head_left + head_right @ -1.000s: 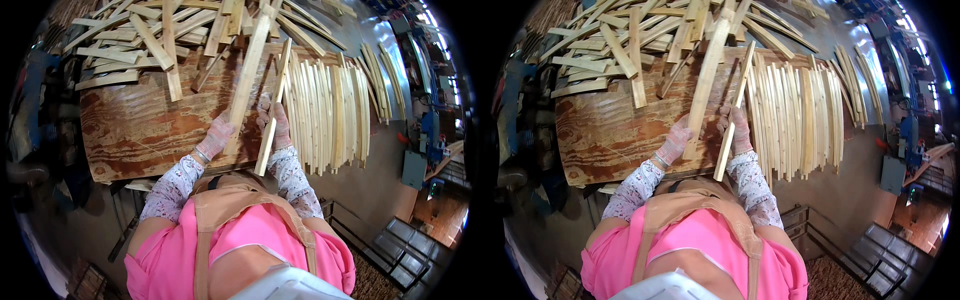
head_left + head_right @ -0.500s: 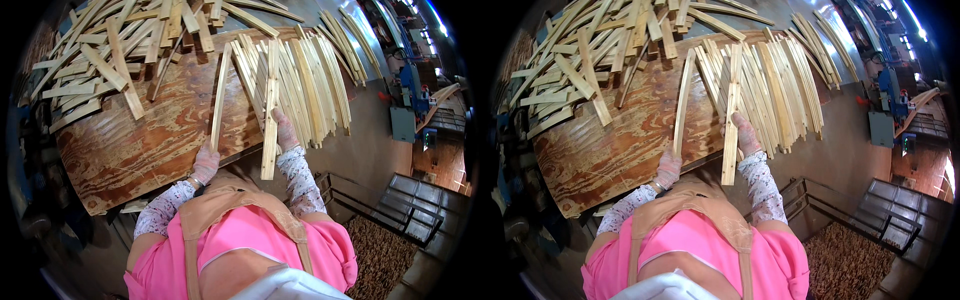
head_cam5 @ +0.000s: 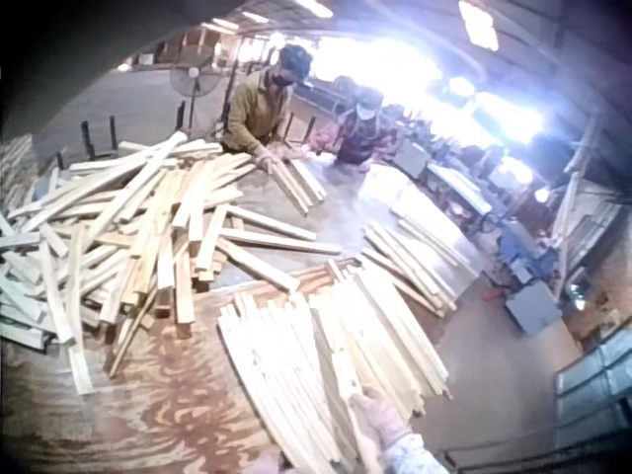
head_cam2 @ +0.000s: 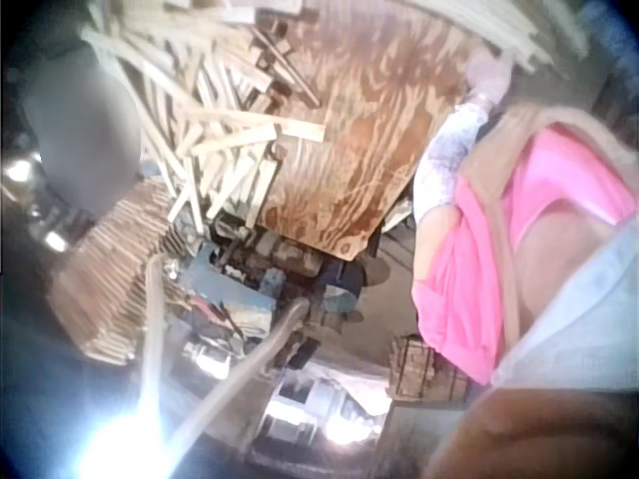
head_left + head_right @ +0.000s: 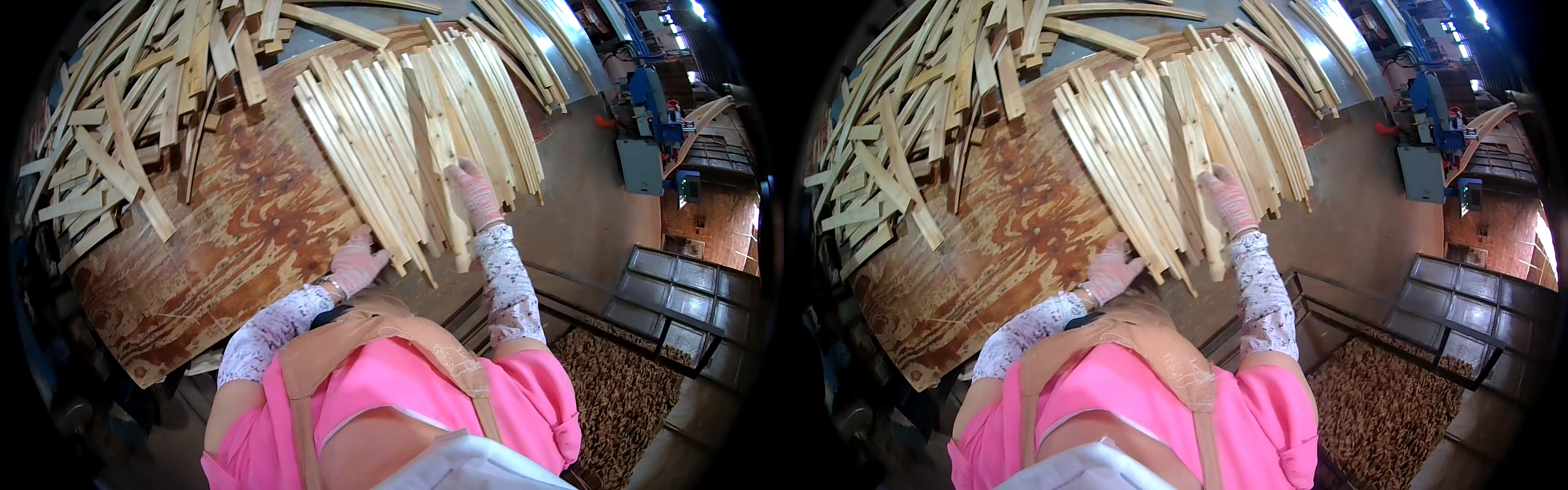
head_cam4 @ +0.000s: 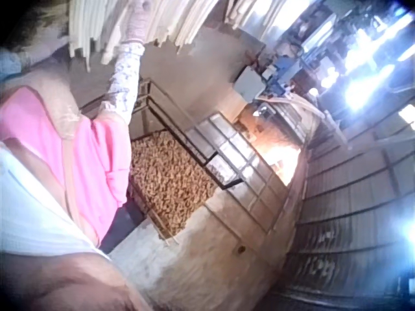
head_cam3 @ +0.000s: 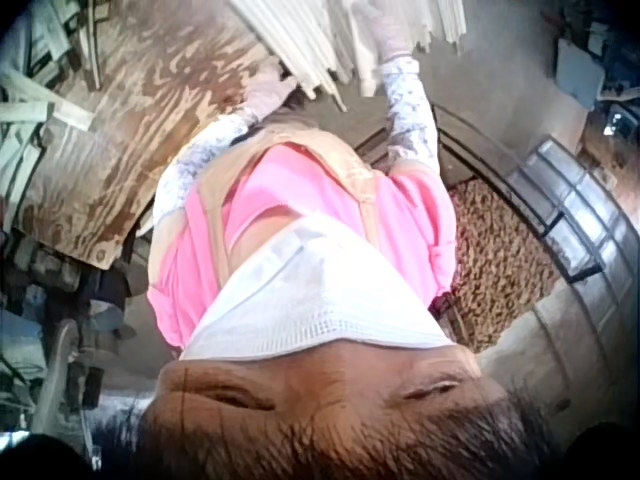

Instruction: The person repeatedly picks up thin wooden strips from a large pile on a workbench and arranges them into a neat, aligned stack. The person handles the strips by hand, moving them from a disorganized pile to a growing organized stack on the right side of the bench.

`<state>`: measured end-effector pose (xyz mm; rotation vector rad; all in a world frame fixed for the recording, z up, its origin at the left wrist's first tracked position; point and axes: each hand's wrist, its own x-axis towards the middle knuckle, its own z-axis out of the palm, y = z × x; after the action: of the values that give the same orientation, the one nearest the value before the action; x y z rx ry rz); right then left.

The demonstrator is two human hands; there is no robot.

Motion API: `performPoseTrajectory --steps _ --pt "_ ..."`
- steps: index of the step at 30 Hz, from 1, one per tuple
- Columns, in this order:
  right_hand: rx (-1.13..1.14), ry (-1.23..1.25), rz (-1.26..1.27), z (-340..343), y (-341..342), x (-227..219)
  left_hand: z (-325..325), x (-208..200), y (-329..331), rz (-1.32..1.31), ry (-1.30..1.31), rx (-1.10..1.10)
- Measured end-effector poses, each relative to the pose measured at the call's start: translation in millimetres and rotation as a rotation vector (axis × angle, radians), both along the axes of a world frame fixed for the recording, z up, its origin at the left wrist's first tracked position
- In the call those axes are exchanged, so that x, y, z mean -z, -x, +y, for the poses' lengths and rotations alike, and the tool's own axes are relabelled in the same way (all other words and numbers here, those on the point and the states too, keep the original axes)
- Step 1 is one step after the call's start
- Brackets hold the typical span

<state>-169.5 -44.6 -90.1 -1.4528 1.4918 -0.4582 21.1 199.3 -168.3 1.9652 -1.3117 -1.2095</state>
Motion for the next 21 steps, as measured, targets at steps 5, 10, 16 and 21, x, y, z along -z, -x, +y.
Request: performPoseTrajectory --steps 5,10,16,21 --pt "-0.033 0.315 0.305 -122 96 21 -16 24 -13 0.155 -0.149 -0.027" --pt "-0.132 0.414 0.702 -152 59 -19 -14 14 -41 0.158 0.014 -0.146" --pt "-0.235 0.683 1.106 -172 93 24 -76 -8 -174 -0.254 0.549 -0.612" --pt "-0.196 0.716 1.111 -163 61 3 -136 -34 -352 -1.017 0.272 -0.754"
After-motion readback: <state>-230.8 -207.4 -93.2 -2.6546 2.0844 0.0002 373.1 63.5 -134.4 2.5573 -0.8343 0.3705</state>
